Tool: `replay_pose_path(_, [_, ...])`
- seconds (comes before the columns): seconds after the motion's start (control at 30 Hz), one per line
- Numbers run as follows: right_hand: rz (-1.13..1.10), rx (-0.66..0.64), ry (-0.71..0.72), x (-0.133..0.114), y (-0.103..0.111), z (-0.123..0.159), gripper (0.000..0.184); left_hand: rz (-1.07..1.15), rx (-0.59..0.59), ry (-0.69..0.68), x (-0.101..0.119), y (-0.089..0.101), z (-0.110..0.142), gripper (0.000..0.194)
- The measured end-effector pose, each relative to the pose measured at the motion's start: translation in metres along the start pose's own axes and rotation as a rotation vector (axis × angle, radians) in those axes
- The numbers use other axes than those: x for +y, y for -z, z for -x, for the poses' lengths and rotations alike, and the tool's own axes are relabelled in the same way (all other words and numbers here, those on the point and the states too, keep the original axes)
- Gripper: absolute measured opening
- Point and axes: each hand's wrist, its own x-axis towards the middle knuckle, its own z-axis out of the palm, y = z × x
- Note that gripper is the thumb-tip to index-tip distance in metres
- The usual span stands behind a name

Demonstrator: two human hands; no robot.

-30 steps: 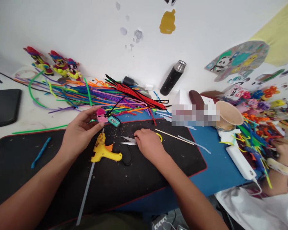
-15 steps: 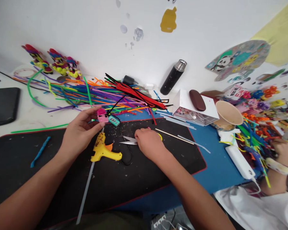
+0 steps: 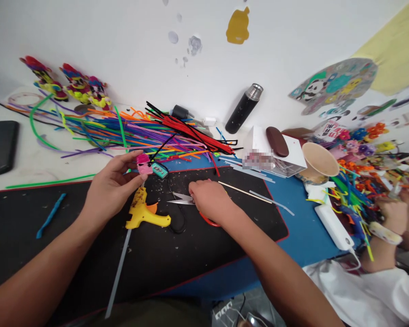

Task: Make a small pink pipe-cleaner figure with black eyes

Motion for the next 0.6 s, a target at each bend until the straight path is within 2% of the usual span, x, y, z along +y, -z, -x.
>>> replay_pose_path(0.3, [0.047,-0.055,-0.032,-0.0048,0.0076,0.0012,0.014,-0.003,-0.024,0.008,0.0027,-0.0025,0.0032,0.050])
replay_pose_path(0.6, [-0.076,0.105,-0.081,0.0022,-0.0010,-0.0054,0.013,-0.028,-0.028,-0.002,0.0059,-0.0025,0.0035,0.049])
